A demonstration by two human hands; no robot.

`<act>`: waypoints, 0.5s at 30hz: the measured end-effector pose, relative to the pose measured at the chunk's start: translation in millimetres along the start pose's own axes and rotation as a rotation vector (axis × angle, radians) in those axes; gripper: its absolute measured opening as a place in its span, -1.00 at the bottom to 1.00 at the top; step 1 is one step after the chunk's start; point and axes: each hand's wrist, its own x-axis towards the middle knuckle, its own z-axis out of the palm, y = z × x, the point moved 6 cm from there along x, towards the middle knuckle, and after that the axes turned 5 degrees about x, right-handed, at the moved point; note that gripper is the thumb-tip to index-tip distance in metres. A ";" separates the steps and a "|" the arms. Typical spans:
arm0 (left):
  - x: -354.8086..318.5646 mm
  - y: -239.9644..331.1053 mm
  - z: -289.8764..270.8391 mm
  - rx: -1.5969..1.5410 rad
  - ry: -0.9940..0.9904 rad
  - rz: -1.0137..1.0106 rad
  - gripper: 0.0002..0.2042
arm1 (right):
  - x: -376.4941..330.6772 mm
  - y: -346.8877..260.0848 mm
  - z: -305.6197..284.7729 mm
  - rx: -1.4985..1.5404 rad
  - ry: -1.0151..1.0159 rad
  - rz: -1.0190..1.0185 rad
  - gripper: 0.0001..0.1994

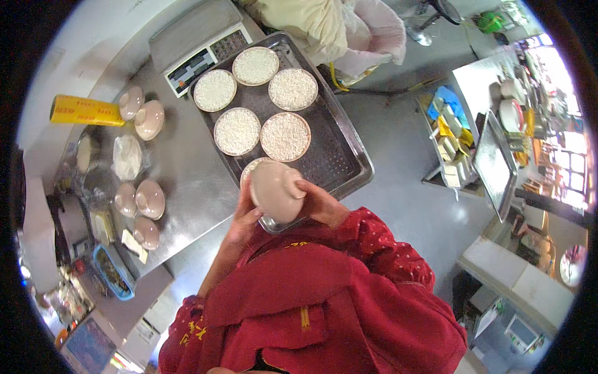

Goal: The person scoops cooked rice from a large container into small bowls and places them on perforated metal trays. The person moves between the dining area and kitchen, retrieves trays, and repeatedly fills bowls with rice before arranging them on trays.

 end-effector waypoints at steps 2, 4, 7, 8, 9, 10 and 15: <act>12.4 -23.8 34.3 -0.051 0.037 -0.091 -0.14 | -18.0 -13.1 -24.8 0.143 -0.039 0.060 -0.35; 24.5 -46.5 58.3 -0.136 0.099 -0.154 -0.14 | -29.5 -32.3 -59.4 -0.048 0.074 0.076 -0.38; 36.2 -71.0 75.8 -0.171 0.165 -0.183 -0.14 | -34.9 -60.2 -96.0 -0.336 0.182 0.099 -0.38; 39.5 -77.6 79.0 -0.168 0.169 -0.186 -0.13 | -35.9 -70.3 -105.9 -0.445 0.219 0.098 -0.38; 42.2 -83.4 81.6 -0.175 0.170 -0.181 -0.13 | -36.1 -78.8 -113.5 -0.545 0.235 0.097 -0.37; 46.4 -88.9 82.9 -0.106 0.185 -0.180 -0.08 | -36.1 -86.3 -120.2 -0.599 0.240 0.093 -0.39; 54.7 -109.0 81.8 -0.107 0.268 -0.245 -0.11 | -21.9 -108.0 -151.0 -1.048 0.131 -0.042 -0.46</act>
